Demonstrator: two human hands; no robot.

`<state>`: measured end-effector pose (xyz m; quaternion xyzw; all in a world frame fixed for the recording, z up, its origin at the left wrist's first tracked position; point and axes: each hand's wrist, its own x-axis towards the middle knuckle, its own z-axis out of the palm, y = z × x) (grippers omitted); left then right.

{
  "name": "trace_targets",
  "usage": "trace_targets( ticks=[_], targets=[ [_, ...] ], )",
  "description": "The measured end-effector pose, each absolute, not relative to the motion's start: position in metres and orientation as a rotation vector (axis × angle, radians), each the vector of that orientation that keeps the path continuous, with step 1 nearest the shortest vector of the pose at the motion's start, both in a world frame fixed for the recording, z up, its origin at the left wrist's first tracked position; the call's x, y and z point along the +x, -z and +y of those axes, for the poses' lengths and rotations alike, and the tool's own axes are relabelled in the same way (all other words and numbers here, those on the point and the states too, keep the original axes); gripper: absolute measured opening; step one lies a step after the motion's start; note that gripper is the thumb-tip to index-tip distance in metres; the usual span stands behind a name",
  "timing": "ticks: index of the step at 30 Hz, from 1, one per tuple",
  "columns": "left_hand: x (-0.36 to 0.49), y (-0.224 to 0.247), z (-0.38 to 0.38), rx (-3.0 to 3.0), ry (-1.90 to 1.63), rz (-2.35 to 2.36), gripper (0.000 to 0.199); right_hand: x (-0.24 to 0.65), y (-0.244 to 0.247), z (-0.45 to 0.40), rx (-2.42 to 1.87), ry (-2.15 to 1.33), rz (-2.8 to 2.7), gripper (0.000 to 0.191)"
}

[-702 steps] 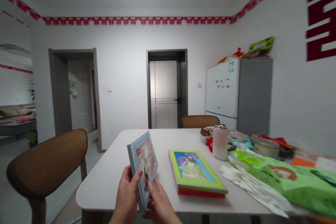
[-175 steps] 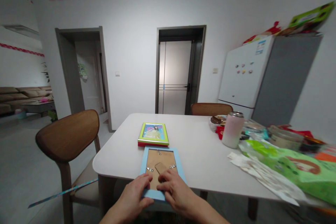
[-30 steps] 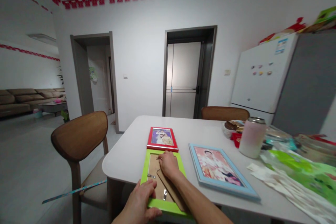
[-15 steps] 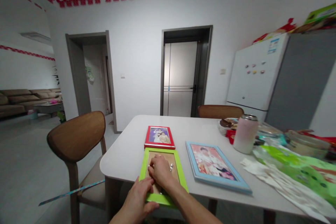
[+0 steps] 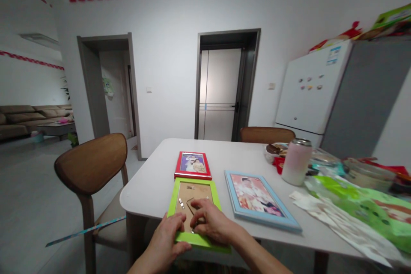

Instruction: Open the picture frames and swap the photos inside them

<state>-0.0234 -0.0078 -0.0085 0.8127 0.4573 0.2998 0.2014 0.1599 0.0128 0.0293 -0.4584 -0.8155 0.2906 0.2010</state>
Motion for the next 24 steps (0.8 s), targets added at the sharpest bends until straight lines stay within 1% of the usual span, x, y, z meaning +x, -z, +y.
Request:
trace_targets(
  ticks=[3, 5, 6, 10, 13, 16, 20, 24],
  targets=[
    [-0.022, 0.007, -0.008, 2.279, -0.844, 1.283, 0.038, 0.153, -0.024, 0.012, -1.263, -0.683, -2.24, 0.015],
    [-0.022, 0.006, -0.007, 2.282, -0.855, 1.281, 0.037, 0.151, -0.019, 0.013, -1.275, -0.621, -2.202, 0.015],
    [-0.022, 0.006, -0.007, 2.279, -0.854, 1.279, 0.039, 0.151, -0.017, 0.013, -1.302, -0.59, -2.168, 0.017],
    [-0.023, 0.005, -0.008, 2.245, -0.821, 1.279, 0.047, 0.152, -0.009, 0.015, -1.498, -0.387, -2.024, 0.036],
    [-0.023, 0.005, -0.009, 2.191, -0.818, 1.284, 0.045, 0.151, -0.006, 0.017, -1.583, -0.306, -2.0, 0.042],
    [-0.023, 0.005, -0.009, 2.097, -0.835, 1.268, 0.045, 0.15, -0.009, 0.019, -1.62, -0.274, -1.975, 0.045],
    [-0.018, 0.002, -0.001, 1.878, -1.022, 1.222, 0.046, 0.15, -0.022, 0.019, -1.578, -0.214, -1.984, 0.04],
    [-0.017, -0.005, 0.015, 1.583, -1.288, 1.2, 0.037, 0.135, -0.039, 0.018, -1.5, -0.162, -1.973, 0.034]
  ],
)
